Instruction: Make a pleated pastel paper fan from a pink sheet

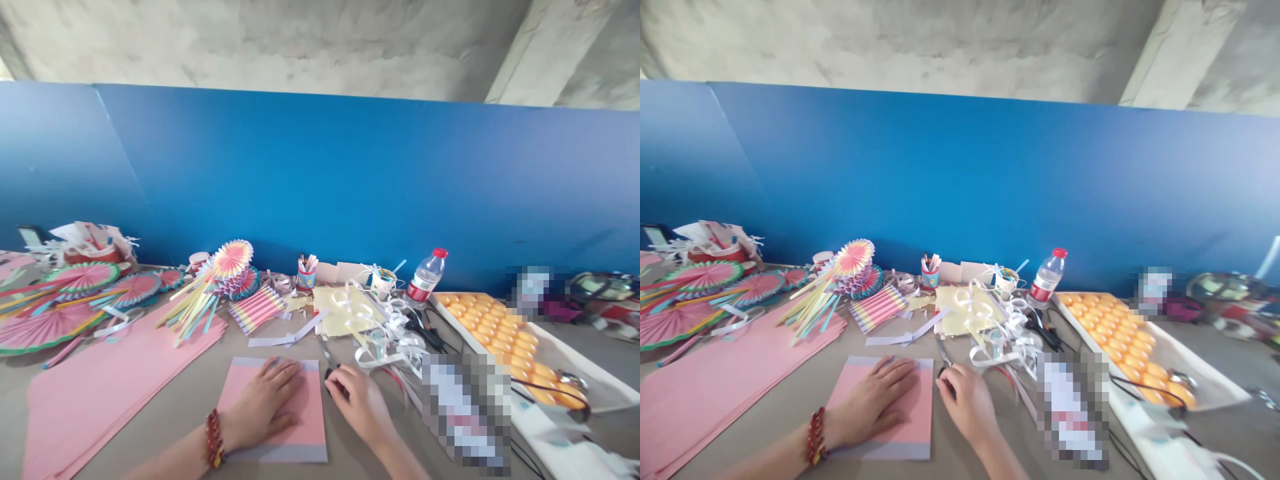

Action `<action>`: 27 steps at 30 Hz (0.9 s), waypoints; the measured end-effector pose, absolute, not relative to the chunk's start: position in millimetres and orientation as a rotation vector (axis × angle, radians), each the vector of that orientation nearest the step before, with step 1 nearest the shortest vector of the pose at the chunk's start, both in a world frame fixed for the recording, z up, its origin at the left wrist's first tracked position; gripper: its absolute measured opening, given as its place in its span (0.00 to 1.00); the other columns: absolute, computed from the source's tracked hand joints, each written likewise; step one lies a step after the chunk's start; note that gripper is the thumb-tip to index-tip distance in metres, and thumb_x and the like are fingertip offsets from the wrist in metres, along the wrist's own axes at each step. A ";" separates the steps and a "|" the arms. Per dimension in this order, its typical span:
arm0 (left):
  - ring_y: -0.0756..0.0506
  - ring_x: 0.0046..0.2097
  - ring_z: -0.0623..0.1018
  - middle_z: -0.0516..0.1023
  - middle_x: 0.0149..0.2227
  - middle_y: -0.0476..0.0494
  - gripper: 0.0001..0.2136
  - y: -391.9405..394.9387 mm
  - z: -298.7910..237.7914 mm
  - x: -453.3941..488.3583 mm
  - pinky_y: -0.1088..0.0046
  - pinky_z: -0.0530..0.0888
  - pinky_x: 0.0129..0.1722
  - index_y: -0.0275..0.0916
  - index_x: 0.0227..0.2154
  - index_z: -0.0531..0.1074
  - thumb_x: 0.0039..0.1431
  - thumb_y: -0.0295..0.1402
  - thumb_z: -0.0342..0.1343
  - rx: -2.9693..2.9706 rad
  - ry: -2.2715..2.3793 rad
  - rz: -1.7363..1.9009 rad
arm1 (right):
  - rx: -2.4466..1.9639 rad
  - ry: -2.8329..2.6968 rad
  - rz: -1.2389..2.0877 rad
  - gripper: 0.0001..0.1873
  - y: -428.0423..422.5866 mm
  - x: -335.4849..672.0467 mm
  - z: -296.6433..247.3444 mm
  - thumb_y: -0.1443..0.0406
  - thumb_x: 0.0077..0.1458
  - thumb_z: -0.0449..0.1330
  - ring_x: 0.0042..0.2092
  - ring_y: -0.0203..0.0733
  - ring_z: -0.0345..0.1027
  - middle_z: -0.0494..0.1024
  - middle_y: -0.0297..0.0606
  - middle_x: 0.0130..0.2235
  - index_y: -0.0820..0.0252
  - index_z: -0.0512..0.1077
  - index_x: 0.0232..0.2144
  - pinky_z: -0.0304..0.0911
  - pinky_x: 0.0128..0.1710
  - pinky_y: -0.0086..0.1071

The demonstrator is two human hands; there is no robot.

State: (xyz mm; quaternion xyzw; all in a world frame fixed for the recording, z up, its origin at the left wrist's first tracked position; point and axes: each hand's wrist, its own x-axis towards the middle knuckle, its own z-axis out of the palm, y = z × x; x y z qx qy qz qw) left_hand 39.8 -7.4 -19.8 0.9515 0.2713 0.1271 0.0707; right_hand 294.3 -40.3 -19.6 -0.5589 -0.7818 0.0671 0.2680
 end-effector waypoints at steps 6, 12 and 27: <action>0.39 0.64 0.61 0.61 0.65 0.42 0.28 -7.7 -16.4 40.0 0.55 0.55 0.65 0.46 0.64 0.53 0.65 0.50 0.47 2.847 0.816 0.366 | -1.487 -2.114 0.167 0.11 -39.7 292.1 -19.6 0.65 0.61 0.53 0.32 0.37 0.66 0.71 0.33 0.28 0.57 0.69 0.27 0.56 0.32 0.27; 0.39 0.65 0.60 0.59 0.65 0.42 0.29 -7.4 -13.6 40.3 0.53 0.53 0.66 0.47 0.64 0.53 0.64 0.51 0.46 2.799 0.819 0.320 | -1.500 -2.115 0.202 0.12 -38.6 293.7 -22.9 0.64 0.62 0.52 0.32 0.37 0.66 0.71 0.32 0.28 0.57 0.69 0.27 0.56 0.33 0.27; 0.38 0.64 0.62 0.61 0.65 0.42 0.29 -6.1 -10.4 38.4 0.53 0.55 0.65 0.48 0.64 0.54 0.63 0.50 0.48 2.758 0.798 0.374 | -1.474 -2.096 0.245 0.14 -35.2 294.6 -28.2 0.61 0.64 0.51 0.31 0.37 0.67 0.72 0.33 0.28 0.57 0.69 0.27 0.57 0.32 0.27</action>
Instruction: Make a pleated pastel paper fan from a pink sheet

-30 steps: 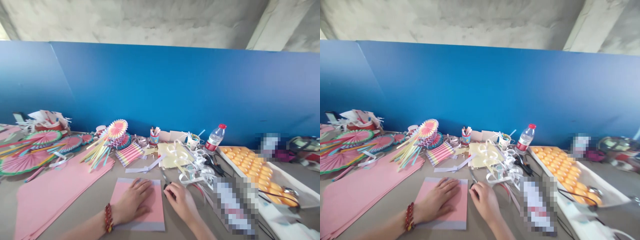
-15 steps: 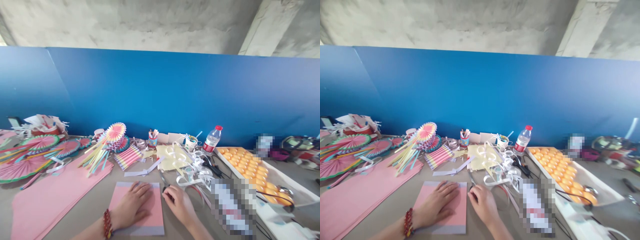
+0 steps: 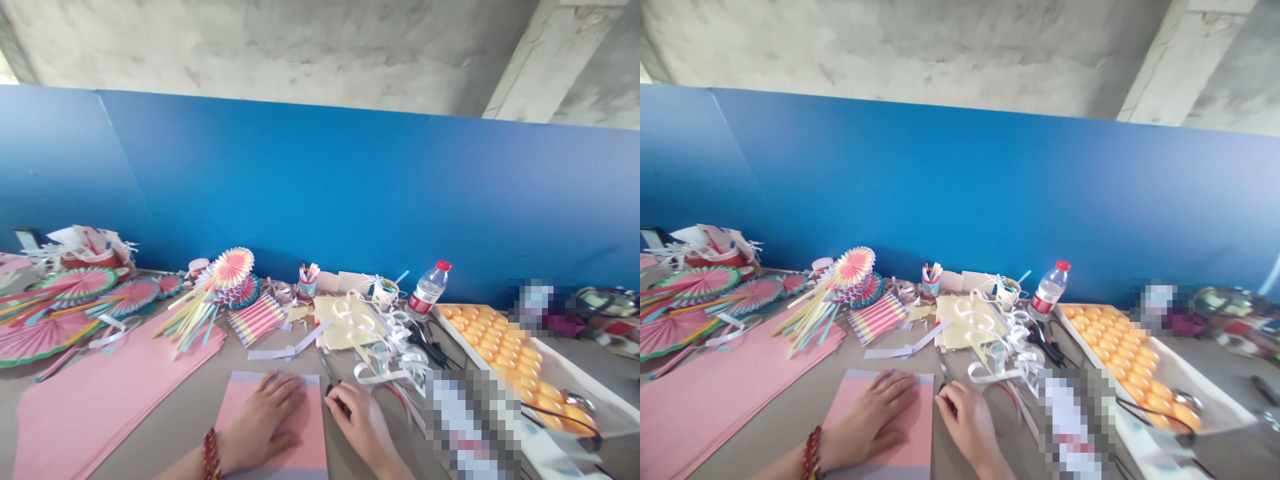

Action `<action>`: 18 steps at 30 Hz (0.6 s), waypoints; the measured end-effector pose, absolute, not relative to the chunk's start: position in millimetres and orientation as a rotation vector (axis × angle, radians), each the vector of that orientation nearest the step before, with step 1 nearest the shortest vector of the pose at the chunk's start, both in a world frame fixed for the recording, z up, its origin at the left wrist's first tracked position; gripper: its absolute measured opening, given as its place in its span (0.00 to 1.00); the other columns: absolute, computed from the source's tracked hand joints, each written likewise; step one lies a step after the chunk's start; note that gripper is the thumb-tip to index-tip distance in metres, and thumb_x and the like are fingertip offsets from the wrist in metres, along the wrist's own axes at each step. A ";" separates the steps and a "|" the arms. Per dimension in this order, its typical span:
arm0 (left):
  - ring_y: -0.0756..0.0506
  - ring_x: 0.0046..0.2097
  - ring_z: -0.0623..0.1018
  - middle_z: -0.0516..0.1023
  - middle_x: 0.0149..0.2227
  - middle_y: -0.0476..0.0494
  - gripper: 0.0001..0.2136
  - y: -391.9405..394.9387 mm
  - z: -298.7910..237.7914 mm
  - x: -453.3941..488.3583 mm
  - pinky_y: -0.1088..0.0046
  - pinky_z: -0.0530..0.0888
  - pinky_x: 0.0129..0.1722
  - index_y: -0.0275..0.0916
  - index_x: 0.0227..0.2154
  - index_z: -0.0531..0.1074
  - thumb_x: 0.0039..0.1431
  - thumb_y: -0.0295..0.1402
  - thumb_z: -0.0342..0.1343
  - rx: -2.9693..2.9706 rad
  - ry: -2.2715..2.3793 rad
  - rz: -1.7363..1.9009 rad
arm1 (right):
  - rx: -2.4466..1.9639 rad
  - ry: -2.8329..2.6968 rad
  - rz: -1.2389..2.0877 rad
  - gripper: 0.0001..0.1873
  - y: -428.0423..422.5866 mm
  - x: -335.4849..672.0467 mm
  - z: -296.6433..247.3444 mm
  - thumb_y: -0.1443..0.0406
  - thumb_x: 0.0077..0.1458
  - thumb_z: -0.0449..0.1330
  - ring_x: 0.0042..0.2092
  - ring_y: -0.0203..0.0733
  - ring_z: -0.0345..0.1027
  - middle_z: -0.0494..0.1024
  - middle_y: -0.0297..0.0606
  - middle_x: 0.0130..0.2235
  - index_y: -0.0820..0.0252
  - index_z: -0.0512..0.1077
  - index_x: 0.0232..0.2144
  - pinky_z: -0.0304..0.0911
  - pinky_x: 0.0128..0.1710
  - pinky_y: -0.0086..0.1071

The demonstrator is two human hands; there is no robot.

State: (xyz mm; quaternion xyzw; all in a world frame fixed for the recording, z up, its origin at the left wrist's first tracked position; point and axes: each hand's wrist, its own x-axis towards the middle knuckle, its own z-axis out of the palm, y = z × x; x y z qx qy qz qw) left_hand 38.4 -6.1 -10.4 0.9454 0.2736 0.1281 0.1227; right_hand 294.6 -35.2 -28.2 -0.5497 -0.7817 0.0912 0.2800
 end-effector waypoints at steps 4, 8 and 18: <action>0.38 0.64 0.61 0.61 0.65 0.42 0.29 -6.4 -9.0 38.7 0.53 0.55 0.65 0.48 0.64 0.53 0.64 0.49 0.48 2.746 0.794 0.373 | -1.475 -2.081 0.252 0.14 -34.9 294.1 -24.8 0.61 0.64 0.51 0.31 0.37 0.67 0.71 0.33 0.28 0.57 0.69 0.27 0.57 0.31 0.27; 0.37 0.64 0.62 0.60 0.65 0.42 0.28 -5.4 -9.5 38.7 0.51 0.55 0.65 0.48 0.64 0.53 0.64 0.49 0.48 2.733 0.779 0.365 | -1.477 -2.071 0.262 0.14 -35.1 294.0 -20.3 0.62 0.63 0.51 0.30 0.36 0.67 0.71 0.32 0.27 0.56 0.68 0.26 0.57 0.30 0.26; 0.36 0.65 0.60 0.58 0.66 0.42 0.30 -7.5 -7.8 39.3 0.47 0.53 0.65 0.48 0.65 0.52 0.62 0.47 0.51 2.649 0.794 0.316 | -1.442 -2.098 0.267 0.14 -32.9 296.6 -27.1 0.62 0.63 0.51 0.29 0.37 0.67 0.71 0.33 0.27 0.56 0.68 0.26 0.58 0.30 0.27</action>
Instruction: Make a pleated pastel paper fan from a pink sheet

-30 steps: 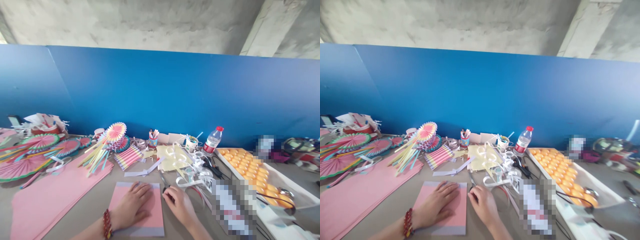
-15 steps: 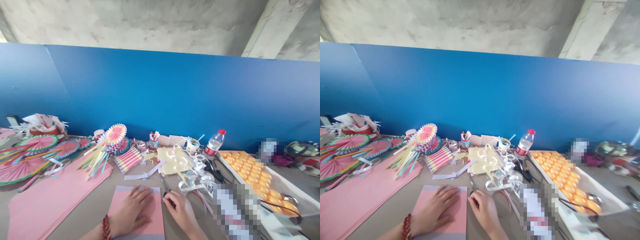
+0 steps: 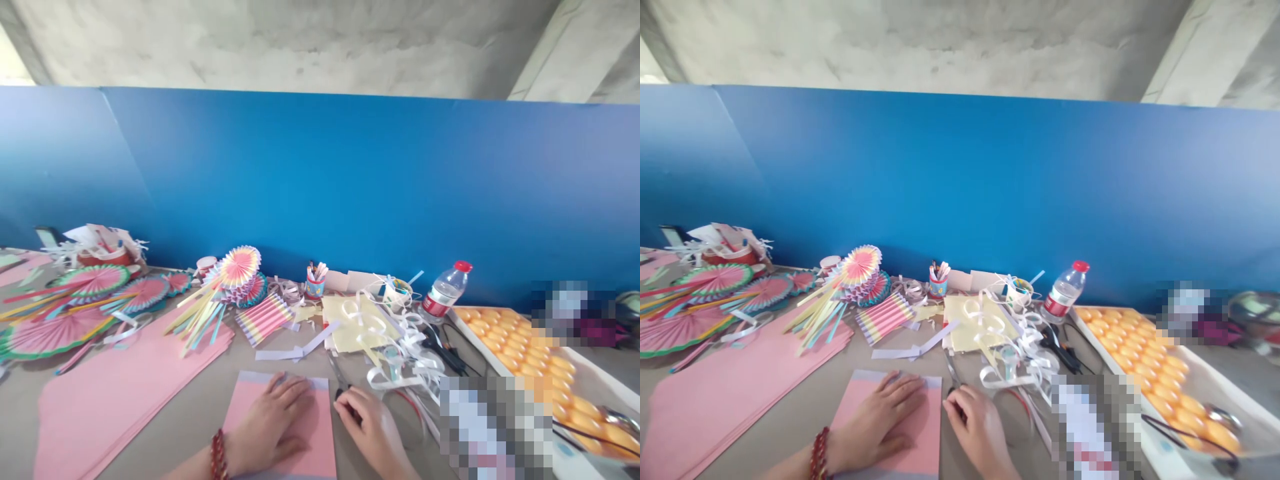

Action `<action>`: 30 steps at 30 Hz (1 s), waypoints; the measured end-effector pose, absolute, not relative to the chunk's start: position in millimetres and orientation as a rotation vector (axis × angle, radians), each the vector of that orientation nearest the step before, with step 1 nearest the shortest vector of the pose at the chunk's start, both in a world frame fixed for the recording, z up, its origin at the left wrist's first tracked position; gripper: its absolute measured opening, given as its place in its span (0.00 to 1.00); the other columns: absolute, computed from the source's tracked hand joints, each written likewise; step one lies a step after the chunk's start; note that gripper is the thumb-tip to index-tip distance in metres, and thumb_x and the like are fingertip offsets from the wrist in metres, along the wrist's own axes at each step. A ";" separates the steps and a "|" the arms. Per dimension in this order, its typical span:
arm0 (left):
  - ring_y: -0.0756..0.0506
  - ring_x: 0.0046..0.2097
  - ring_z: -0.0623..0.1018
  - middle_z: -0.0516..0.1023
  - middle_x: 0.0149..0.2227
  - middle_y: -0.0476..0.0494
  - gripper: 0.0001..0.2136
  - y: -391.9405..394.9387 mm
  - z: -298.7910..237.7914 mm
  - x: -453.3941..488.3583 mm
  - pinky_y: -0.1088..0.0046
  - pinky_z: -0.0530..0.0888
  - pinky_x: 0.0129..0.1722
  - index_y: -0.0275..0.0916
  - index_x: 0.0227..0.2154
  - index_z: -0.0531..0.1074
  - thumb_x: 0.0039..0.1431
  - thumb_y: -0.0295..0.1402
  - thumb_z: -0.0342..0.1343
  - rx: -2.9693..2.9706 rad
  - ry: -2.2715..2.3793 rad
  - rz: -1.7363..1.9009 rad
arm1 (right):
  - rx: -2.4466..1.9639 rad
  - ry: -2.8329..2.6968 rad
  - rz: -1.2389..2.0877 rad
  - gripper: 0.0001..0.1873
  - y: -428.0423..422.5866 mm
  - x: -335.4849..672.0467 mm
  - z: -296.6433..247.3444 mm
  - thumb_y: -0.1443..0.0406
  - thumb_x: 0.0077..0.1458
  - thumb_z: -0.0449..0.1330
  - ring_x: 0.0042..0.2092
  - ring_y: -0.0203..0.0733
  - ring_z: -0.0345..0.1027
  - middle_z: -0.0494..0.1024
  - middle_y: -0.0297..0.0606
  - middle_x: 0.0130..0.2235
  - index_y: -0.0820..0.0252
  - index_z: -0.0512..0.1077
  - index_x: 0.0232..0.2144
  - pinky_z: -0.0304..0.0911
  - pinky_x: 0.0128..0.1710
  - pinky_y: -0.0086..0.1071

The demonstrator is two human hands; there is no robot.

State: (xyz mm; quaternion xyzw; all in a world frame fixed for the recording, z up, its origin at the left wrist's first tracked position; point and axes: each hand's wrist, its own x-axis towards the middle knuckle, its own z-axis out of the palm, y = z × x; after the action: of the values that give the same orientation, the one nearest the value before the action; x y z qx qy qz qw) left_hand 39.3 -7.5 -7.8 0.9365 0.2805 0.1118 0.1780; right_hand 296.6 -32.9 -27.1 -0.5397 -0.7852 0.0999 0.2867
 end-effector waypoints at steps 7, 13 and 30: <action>0.41 0.61 0.67 0.66 0.61 0.42 0.21 27.4 -13.7 12.1 0.61 0.67 0.60 0.47 0.61 0.60 0.65 0.35 0.47 2.609 1.132 0.708 | -1.446 -2.105 0.305 0.12 -30.9 301.1 -33.6 0.62 0.63 0.52 0.30 0.38 0.68 0.72 0.33 0.28 0.55 0.69 0.27 0.59 0.30 0.27; 0.30 0.63 0.61 0.60 0.64 0.32 0.29 105.7 -12.7 -19.1 0.49 0.62 0.60 0.37 0.60 0.61 0.58 0.44 0.55 2.713 1.736 0.660 | -1.434 -2.129 0.268 0.13 -30.7 300.5 -30.7 0.63 0.63 0.51 0.28 0.37 0.67 0.71 0.33 0.27 0.56 0.67 0.26 0.59 0.29 0.27; 0.43 0.49 0.77 0.73 0.54 0.43 0.15 123.5 -5.4 -40.4 0.67 0.74 0.48 0.42 0.47 0.72 0.66 0.34 0.43 2.597 1.776 0.788 | -1.430 -2.131 0.364 0.12 -30.2 303.0 -27.0 0.63 0.63 0.51 0.29 0.37 0.65 0.70 0.33 0.27 0.56 0.68 0.27 0.56 0.30 0.28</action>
State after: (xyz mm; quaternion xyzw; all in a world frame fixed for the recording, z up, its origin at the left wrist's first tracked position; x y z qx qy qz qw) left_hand -40.4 123.5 -5.4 0.7997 0.5469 0.2425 -0.0511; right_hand 303.0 -30.2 -27.0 -0.5310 -0.7912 0.1351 0.2716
